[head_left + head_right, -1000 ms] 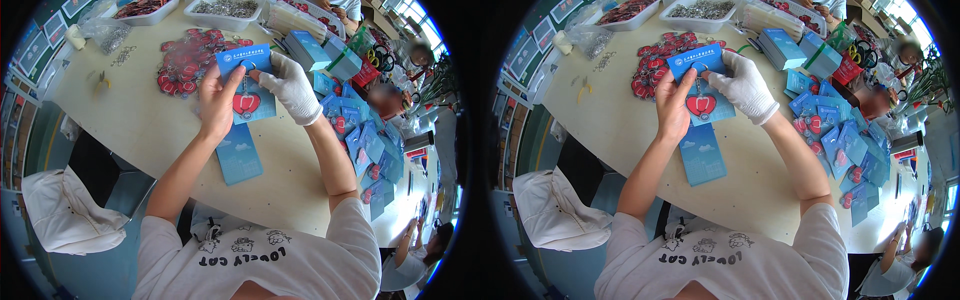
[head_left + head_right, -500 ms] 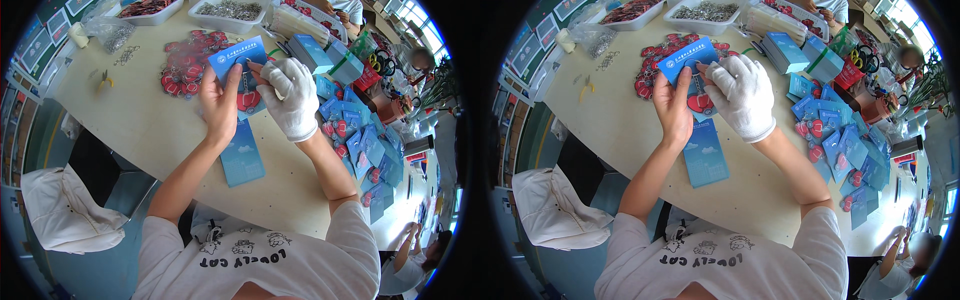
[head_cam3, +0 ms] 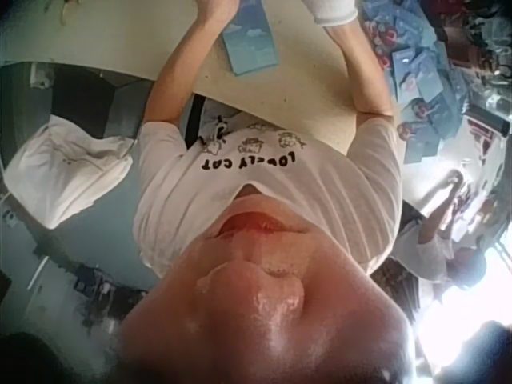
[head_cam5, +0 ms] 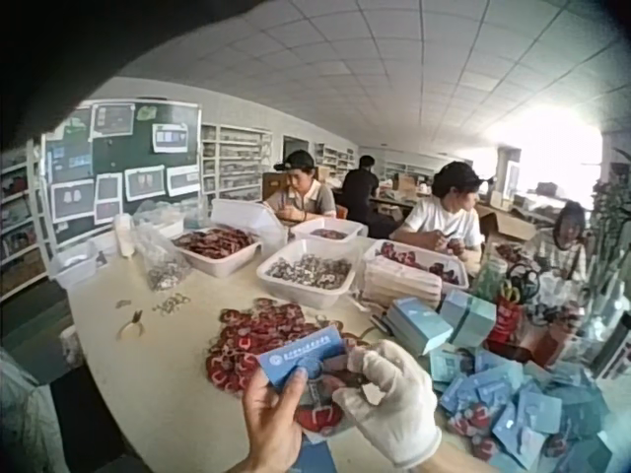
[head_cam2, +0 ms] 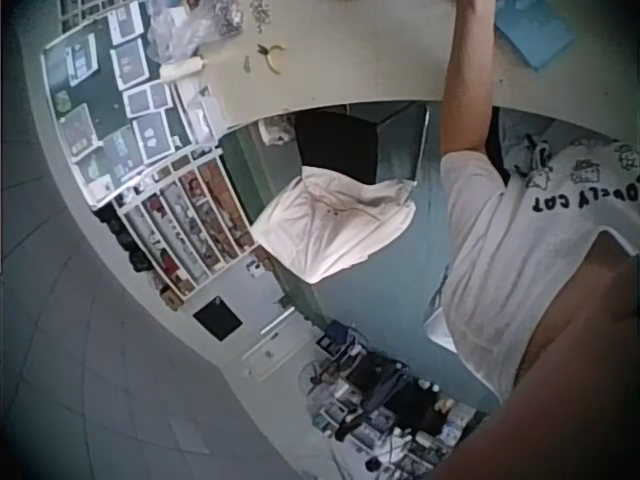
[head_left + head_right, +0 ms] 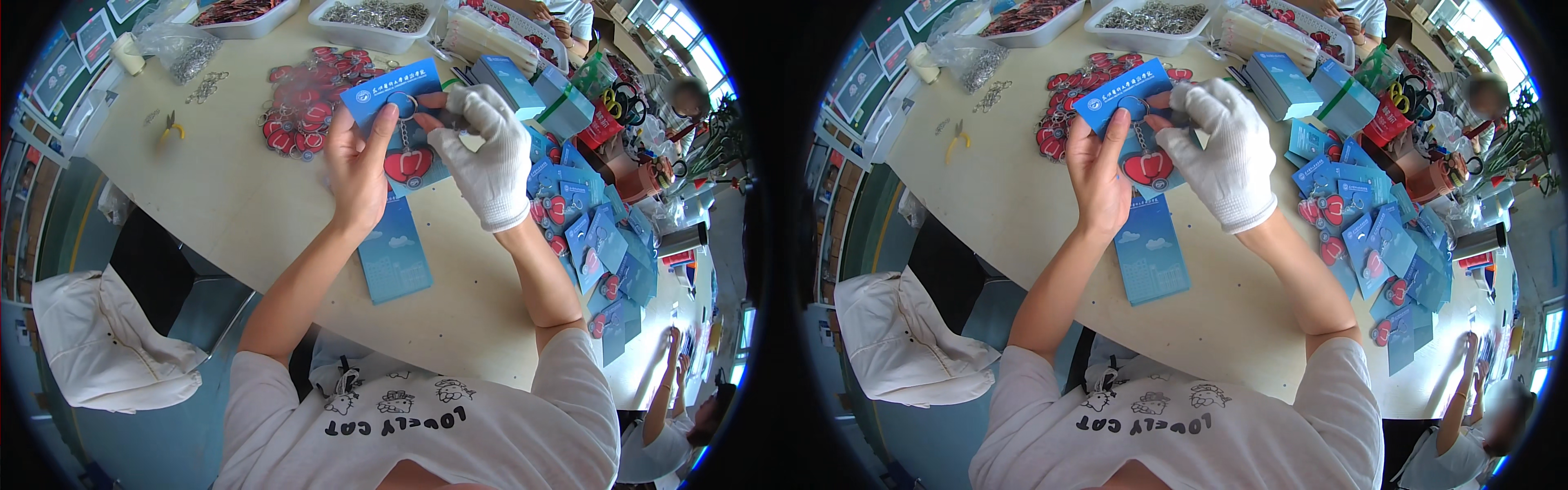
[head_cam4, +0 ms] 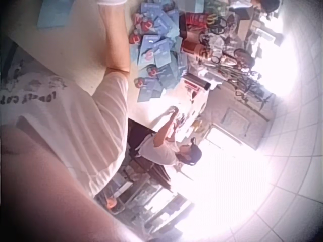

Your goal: The person attaches red heart-shaped keychains to blue cardboard backing cards. They pick up a keychain and a card, insert the keychain's metal ring into a hole in the card, and then place the assembled unit on a growing pile on the table.

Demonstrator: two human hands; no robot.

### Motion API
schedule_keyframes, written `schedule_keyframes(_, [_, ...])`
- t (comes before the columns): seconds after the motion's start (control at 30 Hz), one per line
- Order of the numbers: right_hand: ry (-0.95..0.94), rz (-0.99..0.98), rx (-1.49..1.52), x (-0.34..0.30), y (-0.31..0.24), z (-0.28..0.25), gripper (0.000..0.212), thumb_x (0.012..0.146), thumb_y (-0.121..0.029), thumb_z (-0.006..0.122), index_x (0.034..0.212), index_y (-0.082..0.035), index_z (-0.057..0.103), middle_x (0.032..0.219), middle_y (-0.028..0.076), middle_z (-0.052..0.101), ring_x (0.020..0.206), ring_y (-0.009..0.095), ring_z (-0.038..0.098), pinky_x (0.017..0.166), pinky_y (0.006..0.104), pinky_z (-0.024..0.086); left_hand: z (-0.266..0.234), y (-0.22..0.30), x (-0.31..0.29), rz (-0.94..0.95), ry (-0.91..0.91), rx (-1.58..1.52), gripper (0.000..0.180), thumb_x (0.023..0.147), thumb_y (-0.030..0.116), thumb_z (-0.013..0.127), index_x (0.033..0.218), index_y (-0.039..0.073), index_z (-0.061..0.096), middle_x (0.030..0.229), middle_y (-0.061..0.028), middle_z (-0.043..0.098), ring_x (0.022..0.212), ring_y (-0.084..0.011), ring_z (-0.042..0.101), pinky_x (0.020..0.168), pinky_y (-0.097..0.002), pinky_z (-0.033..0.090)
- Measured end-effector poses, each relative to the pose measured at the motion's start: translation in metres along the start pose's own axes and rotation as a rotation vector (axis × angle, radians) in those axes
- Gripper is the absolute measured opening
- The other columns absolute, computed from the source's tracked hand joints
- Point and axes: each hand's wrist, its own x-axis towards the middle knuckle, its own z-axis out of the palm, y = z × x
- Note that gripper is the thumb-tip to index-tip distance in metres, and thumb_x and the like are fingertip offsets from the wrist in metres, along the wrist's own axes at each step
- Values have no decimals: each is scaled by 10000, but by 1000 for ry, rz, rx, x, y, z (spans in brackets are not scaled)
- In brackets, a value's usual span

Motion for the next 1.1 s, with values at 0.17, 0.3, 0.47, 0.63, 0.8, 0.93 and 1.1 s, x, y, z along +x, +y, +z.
schedule_keyframes(0.17, [25, 149, 181, 4, 16, 4, 370, 697, -117, 766, 1015, -22, 602, 766, 21, 619, 642, 129, 552, 632, 269, 476, 7, 6, -2, -149, 34, -116, 163, 925, 110, 595, 1082, 72, 575, 1042, -8, 604, 973, -74, 533, 884, -262, 402])
schedule_keyframes(0.3, [-78, 323, 416, 1, 27, 9, 316, 750, -108, 720, 1023, 0, 601, 790, 45, 651, 629, 89, 551, 604, 249, 474, 7, 6, -2, -158, 22, -118, 169, 924, 112, 597, 1087, 75, 571, 1047, -8, 603, 975, -76, 534, 878, -266, 409])
schedule_keyframes(0.47, [-128, 370, 534, 1, 21, 8, 287, 790, -86, 671, 1042, 29, 596, 800, 59, 654, 686, 66, 588, 604, 236, 488, 5, 7, -2, -151, 8, -110, 175, 919, 97, 600, 1090, 73, 576, 1052, -9, 610, 973, -76, 538, 871, -262, 414])
schedule_keyframes(0.63, [-142, 442, 682, 1, 9, 2, 242, 805, -31, 633, 1027, 55, 592, 863, 69, 678, 747, 60, 611, 673, 224, 510, 4, 4, -1, -166, 19, -69, 168, 901, 69, 617, 1067, 51, 601, 1024, -11, 629, 953, -66, 558, 851, -242, 432])
schedule_keyframes(0.8, [-244, 505, 483, -6, 41, -20, 265, 825, -63, 625, 1053, 65, 586, 879, 69, 681, 755, 86, 617, 708, 235, 506, -7, -20, -1, -212, -136, 118, 160, 880, 77, 649, 1030, 43, 607, 940, 6, 643, 851, -36, 567, 749, -189, 435])
schedule_keyframes(0.93, [-281, 647, 149, -29, 79, -82, 489, 828, -219, 643, 1204, 71, 526, 973, 83, 630, 817, 114, 578, 767, 258, 473, -7, -5, -1, -236, -162, 273, 163, 905, 45, 597, 1060, -5, 614, 1014, -42, 623, 942, -81, 555, 834, -214, 441])
schedule_keyframes(1.1, [-120, 674, -350, -96, 145, -172, 489, 815, -171, 605, 1244, 35, 492, 964, 113, 625, 720, 133, 593, 688, 284, 501, 3, -9, -7, -305, -258, 359, 123, 899, 57, 612, 1006, 2, 639, 964, -29, 625, 899, -67, 539, 802, -208, 429])
